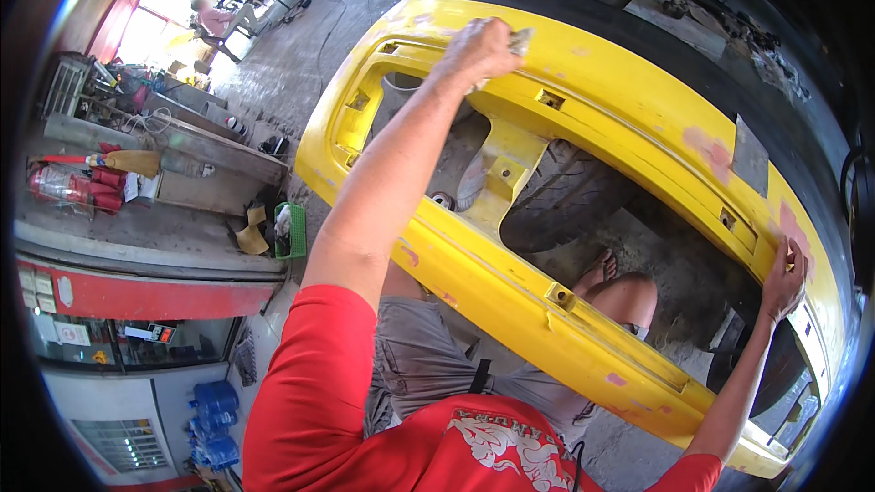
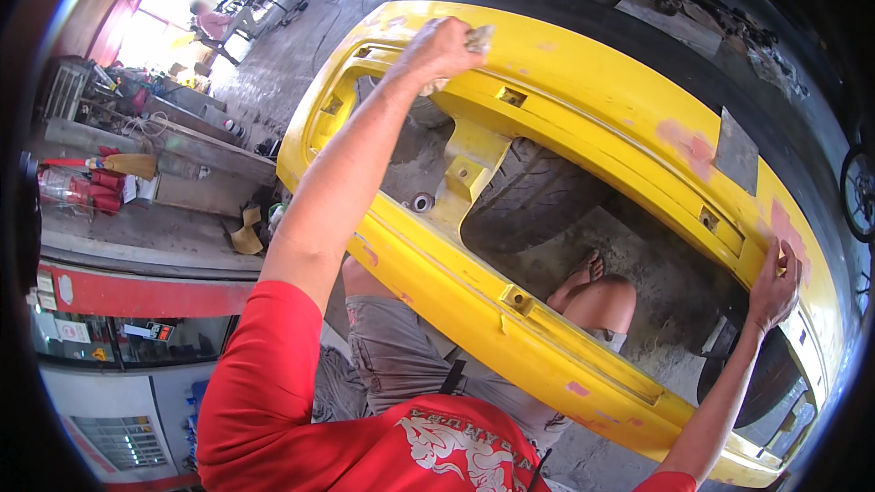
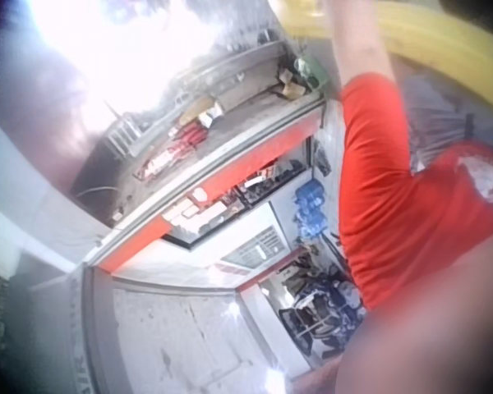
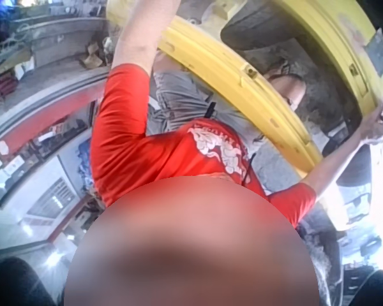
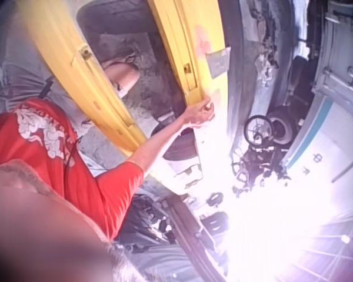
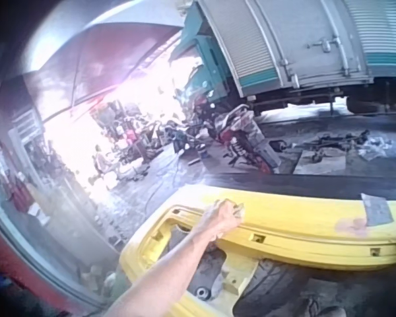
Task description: The person sits on the floor and sands a yellow car bumper with a sanding block, then wipes the surface with a cloth. The person repeatedly sands and wipes different sections of the bumper throughout the clip.
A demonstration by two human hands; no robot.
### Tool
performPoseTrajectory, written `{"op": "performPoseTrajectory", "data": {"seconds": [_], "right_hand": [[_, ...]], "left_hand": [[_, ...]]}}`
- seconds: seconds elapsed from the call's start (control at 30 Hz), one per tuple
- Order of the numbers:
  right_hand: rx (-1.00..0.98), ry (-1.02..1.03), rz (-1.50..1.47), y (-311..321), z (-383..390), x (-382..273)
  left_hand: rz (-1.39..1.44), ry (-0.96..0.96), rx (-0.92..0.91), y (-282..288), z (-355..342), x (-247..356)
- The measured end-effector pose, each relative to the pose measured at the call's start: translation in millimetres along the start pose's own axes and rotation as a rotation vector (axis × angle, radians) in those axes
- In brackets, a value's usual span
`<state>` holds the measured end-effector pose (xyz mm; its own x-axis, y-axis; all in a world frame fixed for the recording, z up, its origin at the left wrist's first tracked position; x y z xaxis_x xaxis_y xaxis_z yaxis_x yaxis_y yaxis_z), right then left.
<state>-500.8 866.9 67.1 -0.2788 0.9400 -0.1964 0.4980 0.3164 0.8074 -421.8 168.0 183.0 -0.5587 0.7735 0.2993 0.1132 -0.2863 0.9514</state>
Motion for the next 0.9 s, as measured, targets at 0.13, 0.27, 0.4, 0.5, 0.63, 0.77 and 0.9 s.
{"op": "performPoseTrajectory", "data": {"seconds": [0.13, 0.27, 0.4, 0.5, 0.63, 0.77, 0.9], "right_hand": [[-0.026, -0.019, -0.015, -1, -2, 1], [-0.013, -0.03, -0.009, 2, -1, -2], [0.013, 0.01, -0.022, 3, 0, -6], [-0.007, 0.003, -0.016, 2, -2, -6], [-0.031, -0.006, -0.011, 3, -3, -5], [0.008, -0.031, 0.003, 6, 0, -7], [-0.014, -0.03, -0.002, 5, 0, -9]], "left_hand": [[-0.04, -0.045, 0.035, -8, 10, 12], [-0.017, 0.064, 0.003, 13, -2, -15], [-0.021, 0.047, 0.004, 7, -2, -9], [-0.058, -0.069, 0.06, -11, 6, 14], [-0.065, -0.009, -0.001, -9, -2, 7], [-0.007, 0.09, -0.01, 5, -12, -12], [-0.034, 0.029, -0.006, -4, -8, -1]]}}
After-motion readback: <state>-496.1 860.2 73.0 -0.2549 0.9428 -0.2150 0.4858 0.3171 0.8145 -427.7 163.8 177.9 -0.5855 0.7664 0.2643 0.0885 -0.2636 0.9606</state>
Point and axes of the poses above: each hand's wrist, its own z-axis away from the middle knuckle, its own y-axis out of the back of the hand, x = y × z, the point moved 4 cm from there along -z, towards the middle knuckle, and after that the axes turned 14 degrees about y, right-handed, at the moved point
